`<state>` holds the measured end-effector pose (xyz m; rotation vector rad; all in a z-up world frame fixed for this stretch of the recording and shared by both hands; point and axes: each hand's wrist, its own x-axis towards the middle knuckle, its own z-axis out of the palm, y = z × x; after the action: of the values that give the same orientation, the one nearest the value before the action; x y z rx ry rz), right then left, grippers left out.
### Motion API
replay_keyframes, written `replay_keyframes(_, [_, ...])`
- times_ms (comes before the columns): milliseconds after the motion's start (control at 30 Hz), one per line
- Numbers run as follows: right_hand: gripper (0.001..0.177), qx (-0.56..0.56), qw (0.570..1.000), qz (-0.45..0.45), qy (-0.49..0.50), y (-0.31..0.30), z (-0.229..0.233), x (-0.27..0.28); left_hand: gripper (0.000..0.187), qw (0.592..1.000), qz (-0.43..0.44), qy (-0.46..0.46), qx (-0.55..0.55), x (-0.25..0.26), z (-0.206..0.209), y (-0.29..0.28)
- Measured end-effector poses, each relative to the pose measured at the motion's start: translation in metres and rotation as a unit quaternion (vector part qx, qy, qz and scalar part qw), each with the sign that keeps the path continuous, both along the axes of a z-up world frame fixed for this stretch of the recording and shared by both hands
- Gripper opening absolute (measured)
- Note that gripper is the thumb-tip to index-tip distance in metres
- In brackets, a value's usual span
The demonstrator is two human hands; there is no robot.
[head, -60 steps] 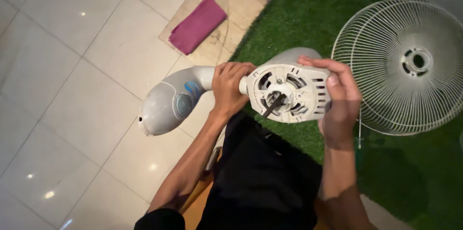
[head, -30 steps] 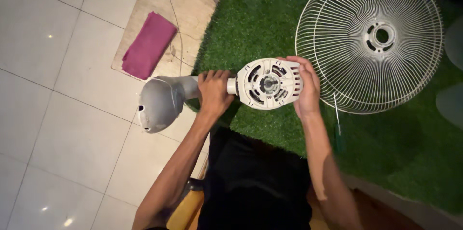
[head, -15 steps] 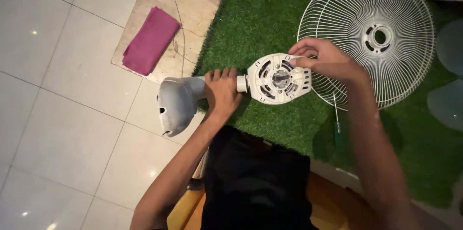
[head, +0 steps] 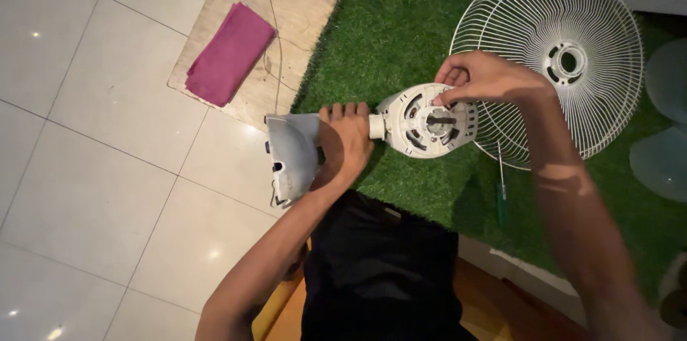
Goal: The person uses a screwdriver to tighten screws on the motor housing of a pedestal fan. They then attach the front metal cage to the fan assembly, aligning and securing it in place.
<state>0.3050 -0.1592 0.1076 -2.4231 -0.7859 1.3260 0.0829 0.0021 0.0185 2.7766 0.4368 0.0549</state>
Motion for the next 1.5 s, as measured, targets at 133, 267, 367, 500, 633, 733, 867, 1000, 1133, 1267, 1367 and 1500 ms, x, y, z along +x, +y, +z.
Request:
replay_keyframes(133, [0.049, 0.033, 0.999, 0.005, 0.020, -0.005, 0.000, 0.002, 0.040, 1.000, -0.006, 0.018, -0.006, 0.000, 0.011, -0.002])
replay_keyframes(267, [0.043, 0.035, 0.999, 0.003, 0.023, -0.009, 0.001, 0.004, 0.041, 1.000, -0.018, 0.015, 0.014, 0.001, 0.022, -0.004])
replay_keyframes(367, [0.044, 0.034, 0.999, 0.012, 0.036, -0.008, 0.001, 0.007, 0.038, 0.999, -0.025, 0.009, 0.025, 0.000, 0.027, -0.005])
replay_keyframes(500, [0.049, -0.027, 0.999, 0.030, 0.011, -0.003, 0.001, 0.011, 0.035, 0.999, -0.034, 0.019, 0.032, -0.001, 0.034, -0.007])
replay_keyframes(633, [0.052, -0.002, 0.999, 0.026, 0.024, -0.006, -0.001, 0.015, 0.031, 0.998, -0.045, 0.032, 0.030, -0.001, 0.040, -0.007])
replay_keyframes(733, [0.050, 0.001, 1.000, 0.017, 0.015, -0.013, -0.001, 0.017, 0.029, 0.998, -0.050, 0.031, 0.027, 0.002, 0.044, -0.008])
replay_keyframes(867, [0.049, 0.019, 0.999, 0.007, 0.029, -0.018, -0.002, 0.017, 0.018, 0.994, -0.061, 0.086, -0.007, 0.012, 0.042, -0.012])
replay_keyframes(1000, [0.045, 0.020, 1.000, -0.020, 0.010, -0.018, -0.002, 0.013, 0.027, 0.973, -0.086, 0.214, -0.010, 0.029, 0.044, -0.006])
replay_keyframes(1133, [0.040, 0.029, 0.995, -0.087, 0.028, -0.013, -0.010, -0.002, 0.080, 0.944, -0.119, 0.246, -0.185, 0.031, 0.052, 0.020])
replay_keyframes(1267, [0.037, 0.146, 0.976, -0.136, 0.084, -0.013, -0.024, -0.021, 0.100, 0.916, -0.135, 0.171, -0.337, 0.022, 0.036, 0.033])
replay_keyframes(1367, [0.032, 0.197, 0.952, -0.209, 0.104, -0.008, -0.034, -0.039, 0.084, 0.845, -0.114, 0.045, -0.521, 0.018, 0.018, 0.037])
replay_keyframes(1500, [0.031, 0.275, 0.919, -0.267, 0.090, -0.009, -0.036, -0.063, 0.068, 0.853, 0.045, 0.068, -0.516, 0.026, 0.020, 0.017])
